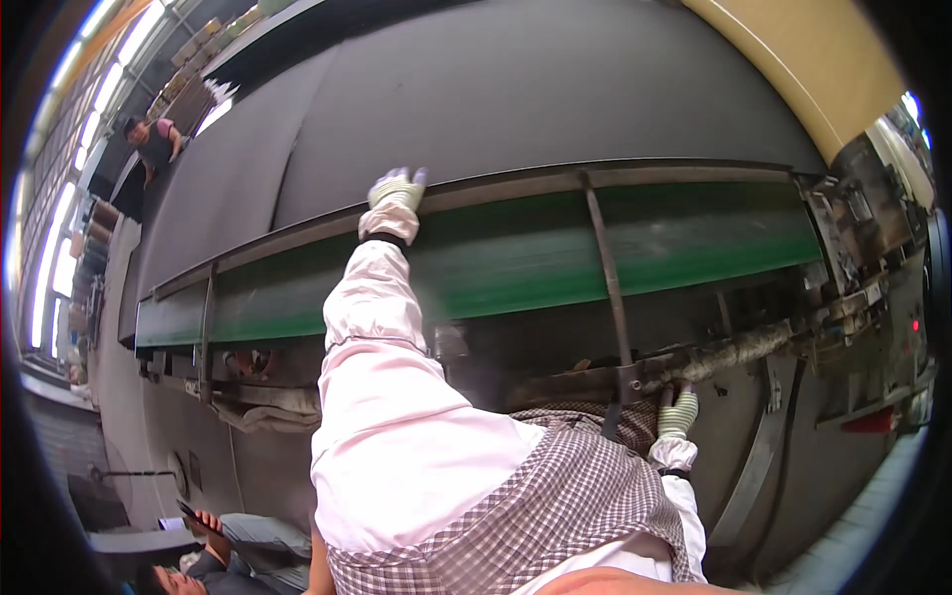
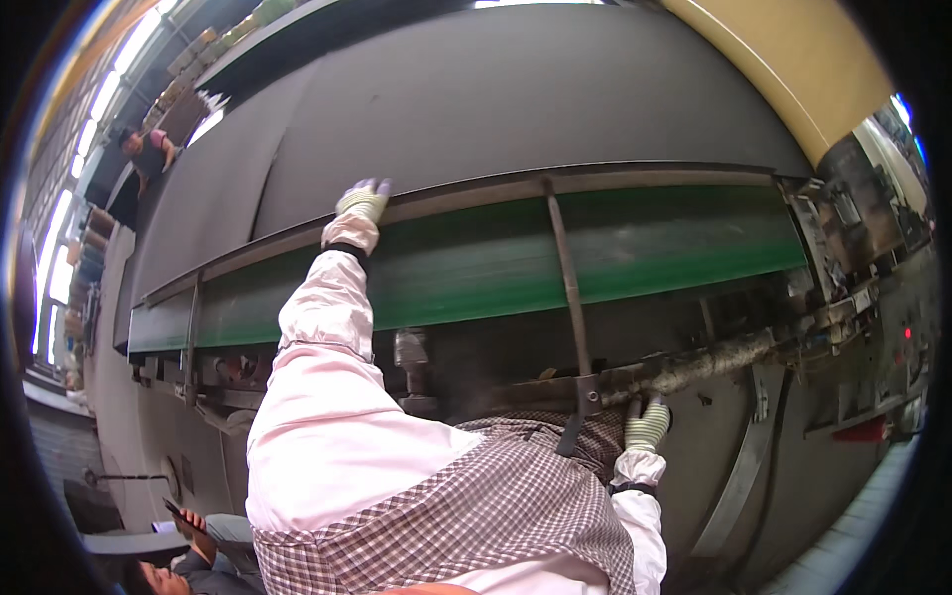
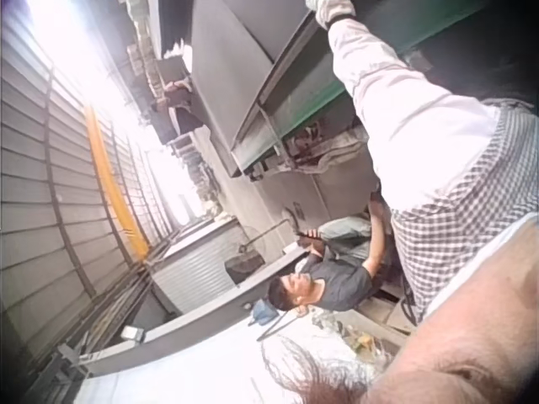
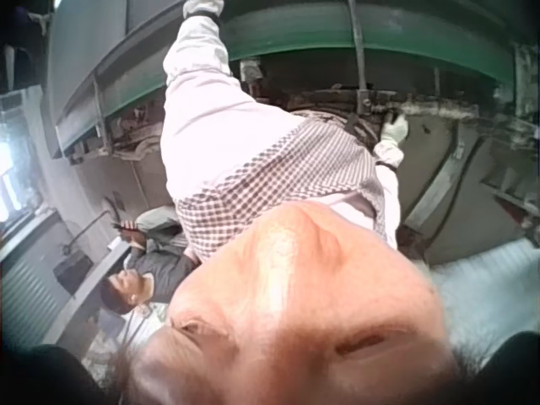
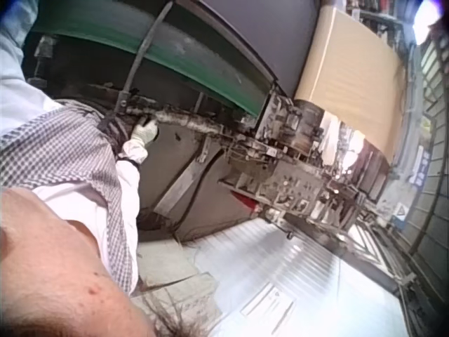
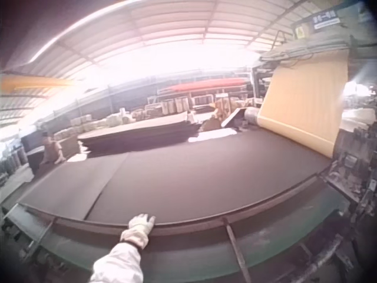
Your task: The operator is aligning and smoothing a large black sheet of material on a moving industrial conveyor belt.
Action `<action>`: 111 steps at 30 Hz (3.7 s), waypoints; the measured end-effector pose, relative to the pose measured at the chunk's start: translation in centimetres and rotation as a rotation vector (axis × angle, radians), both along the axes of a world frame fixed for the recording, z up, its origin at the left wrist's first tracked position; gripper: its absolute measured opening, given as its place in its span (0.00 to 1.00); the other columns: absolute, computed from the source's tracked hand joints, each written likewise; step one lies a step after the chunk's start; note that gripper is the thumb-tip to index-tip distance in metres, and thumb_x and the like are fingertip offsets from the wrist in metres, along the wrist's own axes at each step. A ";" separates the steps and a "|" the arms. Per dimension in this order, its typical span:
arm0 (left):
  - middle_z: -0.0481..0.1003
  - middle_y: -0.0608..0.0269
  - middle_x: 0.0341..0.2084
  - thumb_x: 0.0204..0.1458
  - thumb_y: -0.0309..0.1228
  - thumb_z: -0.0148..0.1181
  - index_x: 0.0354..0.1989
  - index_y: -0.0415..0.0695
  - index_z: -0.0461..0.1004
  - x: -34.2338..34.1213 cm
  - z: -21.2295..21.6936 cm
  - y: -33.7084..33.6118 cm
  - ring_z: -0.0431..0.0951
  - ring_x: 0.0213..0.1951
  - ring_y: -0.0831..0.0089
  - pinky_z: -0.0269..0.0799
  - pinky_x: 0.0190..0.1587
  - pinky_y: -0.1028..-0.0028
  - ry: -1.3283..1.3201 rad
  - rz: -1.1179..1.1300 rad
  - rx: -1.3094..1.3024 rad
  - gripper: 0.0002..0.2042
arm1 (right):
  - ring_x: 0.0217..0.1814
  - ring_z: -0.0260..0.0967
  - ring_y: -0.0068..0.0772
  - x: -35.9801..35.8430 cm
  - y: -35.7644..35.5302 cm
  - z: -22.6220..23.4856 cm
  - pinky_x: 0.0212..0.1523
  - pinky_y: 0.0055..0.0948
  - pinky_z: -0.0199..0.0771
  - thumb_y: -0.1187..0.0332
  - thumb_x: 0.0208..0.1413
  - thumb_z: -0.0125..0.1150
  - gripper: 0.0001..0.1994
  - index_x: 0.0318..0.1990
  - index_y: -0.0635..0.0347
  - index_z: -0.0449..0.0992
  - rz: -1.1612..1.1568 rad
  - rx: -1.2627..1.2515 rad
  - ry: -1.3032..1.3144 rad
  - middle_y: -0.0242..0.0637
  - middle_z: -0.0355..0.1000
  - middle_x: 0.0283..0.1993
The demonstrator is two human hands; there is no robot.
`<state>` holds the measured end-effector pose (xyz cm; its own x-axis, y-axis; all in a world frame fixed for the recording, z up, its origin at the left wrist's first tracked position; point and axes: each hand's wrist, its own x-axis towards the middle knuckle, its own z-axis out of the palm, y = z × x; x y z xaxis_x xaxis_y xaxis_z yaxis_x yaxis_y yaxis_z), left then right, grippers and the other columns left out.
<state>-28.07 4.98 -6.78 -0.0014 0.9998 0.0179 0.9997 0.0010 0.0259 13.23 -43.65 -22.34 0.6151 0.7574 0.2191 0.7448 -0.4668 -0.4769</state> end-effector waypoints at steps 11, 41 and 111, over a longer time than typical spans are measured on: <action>0.52 0.57 0.68 0.56 0.60 0.42 0.66 0.53 0.58 -1.2 -0.8 2.8 0.46 0.70 0.58 0.37 0.69 0.53 -0.036 -0.037 0.113 0.34 | 0.38 0.68 0.58 0.5 -0.9 -1.5 0.39 0.50 0.67 0.61 0.53 0.56 0.15 0.43 0.61 0.74 0.003 -0.007 -0.093 0.53 0.72 0.37; 0.67 0.54 0.58 0.62 0.52 0.31 0.58 0.47 0.68 22.3 0.8 0.8 0.65 0.61 0.57 0.60 0.62 0.61 -0.031 -0.540 -0.154 0.28 | 0.39 0.69 0.54 -0.7 0.0 1.4 0.41 0.50 0.68 0.63 0.49 0.58 0.10 0.36 0.59 0.73 0.039 0.096 0.024 0.49 0.73 0.34; 0.55 0.55 0.66 0.61 0.54 0.37 0.66 0.53 0.56 30.5 -2.6 4.5 0.52 0.67 0.54 0.46 0.69 0.60 0.065 -0.988 -0.163 0.28 | 0.38 0.70 0.54 -0.5 0.3 5.1 0.42 0.48 0.69 0.61 0.49 0.58 0.12 0.35 0.60 0.75 0.028 -0.007 0.103 0.49 0.73 0.33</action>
